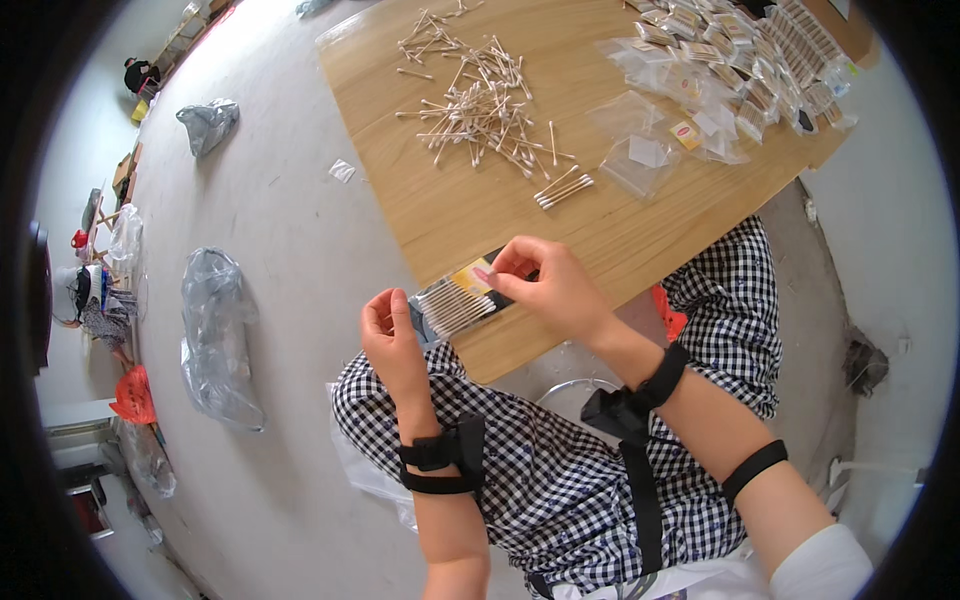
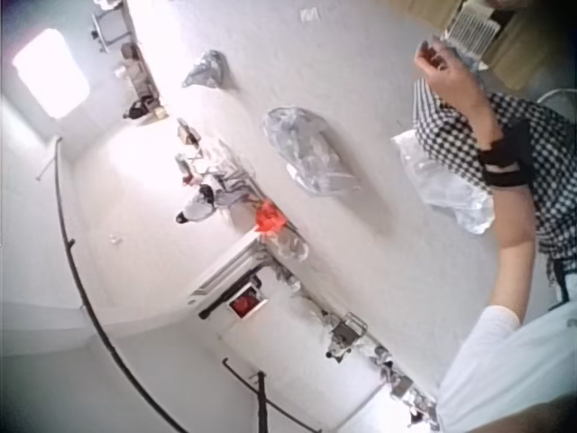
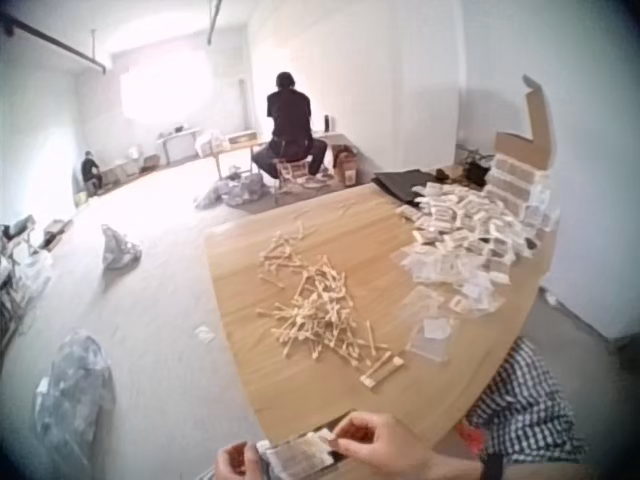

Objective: The person wipes their hands with a cloth, arranges cotton swabs into a row on the table, and then slides the row of swabs into a small plastic bag.

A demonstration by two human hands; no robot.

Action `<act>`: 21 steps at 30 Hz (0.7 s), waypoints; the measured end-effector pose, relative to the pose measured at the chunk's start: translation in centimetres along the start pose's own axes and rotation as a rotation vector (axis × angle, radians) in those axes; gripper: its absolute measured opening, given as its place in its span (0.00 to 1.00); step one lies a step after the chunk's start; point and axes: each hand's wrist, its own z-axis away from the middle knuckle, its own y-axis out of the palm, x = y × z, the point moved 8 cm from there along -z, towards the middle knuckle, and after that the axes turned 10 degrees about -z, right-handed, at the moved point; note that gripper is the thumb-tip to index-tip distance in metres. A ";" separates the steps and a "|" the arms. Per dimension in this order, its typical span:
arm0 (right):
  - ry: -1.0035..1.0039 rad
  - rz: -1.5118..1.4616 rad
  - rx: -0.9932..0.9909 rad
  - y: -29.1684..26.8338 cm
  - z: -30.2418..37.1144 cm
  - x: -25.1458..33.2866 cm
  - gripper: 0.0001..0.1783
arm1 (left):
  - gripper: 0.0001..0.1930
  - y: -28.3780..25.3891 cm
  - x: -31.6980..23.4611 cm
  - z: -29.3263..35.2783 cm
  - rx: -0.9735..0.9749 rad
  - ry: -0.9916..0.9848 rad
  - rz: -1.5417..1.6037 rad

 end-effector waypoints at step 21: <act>-0.079 0.302 -0.175 1.4 0.2 0.6 0.11 | 0.25 1.8 0.5 0.2 0.088 0.053 -0.052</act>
